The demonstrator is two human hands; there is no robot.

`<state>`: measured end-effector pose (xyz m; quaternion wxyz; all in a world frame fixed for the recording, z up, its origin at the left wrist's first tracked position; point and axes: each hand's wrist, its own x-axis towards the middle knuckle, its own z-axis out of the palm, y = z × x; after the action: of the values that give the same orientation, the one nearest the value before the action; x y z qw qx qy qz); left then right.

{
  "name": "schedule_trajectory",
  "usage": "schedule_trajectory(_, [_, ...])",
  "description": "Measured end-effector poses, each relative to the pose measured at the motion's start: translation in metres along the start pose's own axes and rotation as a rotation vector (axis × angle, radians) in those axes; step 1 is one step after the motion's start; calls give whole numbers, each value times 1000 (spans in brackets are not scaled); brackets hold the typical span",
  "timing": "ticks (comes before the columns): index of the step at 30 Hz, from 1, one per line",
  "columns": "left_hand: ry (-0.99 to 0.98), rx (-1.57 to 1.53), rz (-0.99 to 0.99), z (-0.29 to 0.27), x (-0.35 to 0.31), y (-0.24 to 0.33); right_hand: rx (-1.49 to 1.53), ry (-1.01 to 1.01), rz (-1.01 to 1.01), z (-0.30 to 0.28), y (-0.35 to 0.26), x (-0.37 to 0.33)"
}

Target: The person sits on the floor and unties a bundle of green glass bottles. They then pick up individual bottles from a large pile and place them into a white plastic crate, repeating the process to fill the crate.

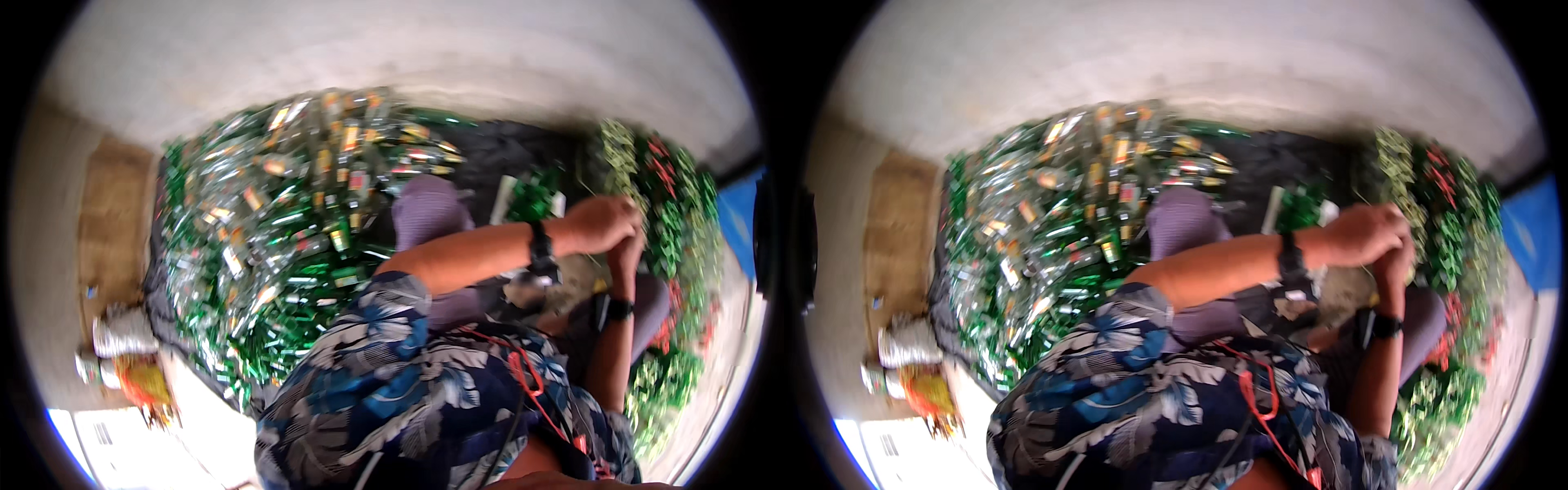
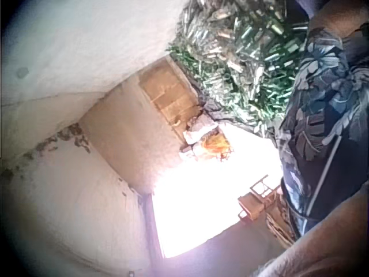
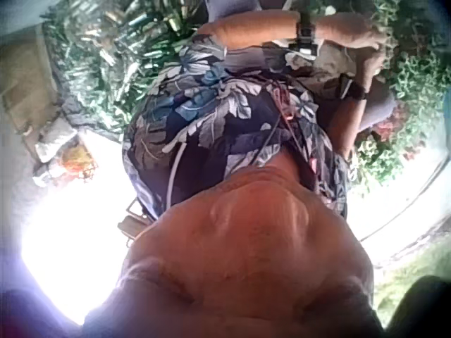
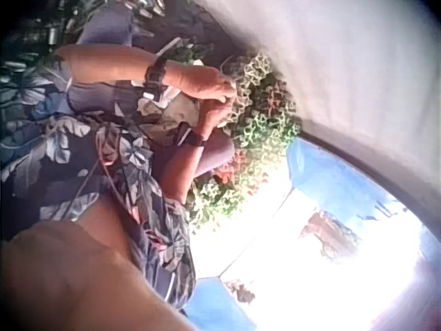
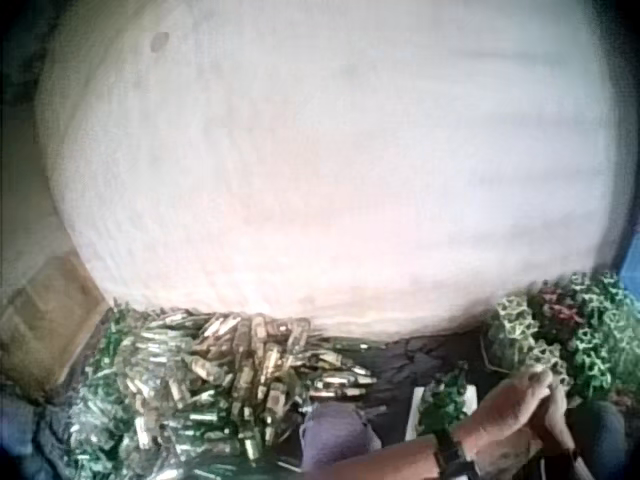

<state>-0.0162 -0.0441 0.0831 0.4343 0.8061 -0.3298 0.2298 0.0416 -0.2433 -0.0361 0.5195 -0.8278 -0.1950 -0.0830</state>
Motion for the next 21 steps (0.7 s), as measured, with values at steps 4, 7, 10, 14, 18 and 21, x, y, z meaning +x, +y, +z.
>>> schedule_trajectory(4, [-5, 71, 19, -13, 7, -13, 308, 34, -4, 20, -38, 0])
schedule_trajectory(7, [28, 105, -99, -50, 15, -8, -19, -55, 89, 19, -84, 9])
schedule_trajectory(10, [7, 112, -240, -84, 20, -1, -45, -15, 200, 21, -62, 9])
schedule_trajectory(14, [-217, 377, -339, -106, 5, -29, 77, -17, 238, 27, -47, 7])
schedule_trajectory(18, [-619, 450, -563, -106, -9, -40, 298, 17, 367, 40, -35, 2])
schedule_trajectory(21, [-709, 339, -666, -103, -6, -36, 436, 40, 495, 50, -22, -3])
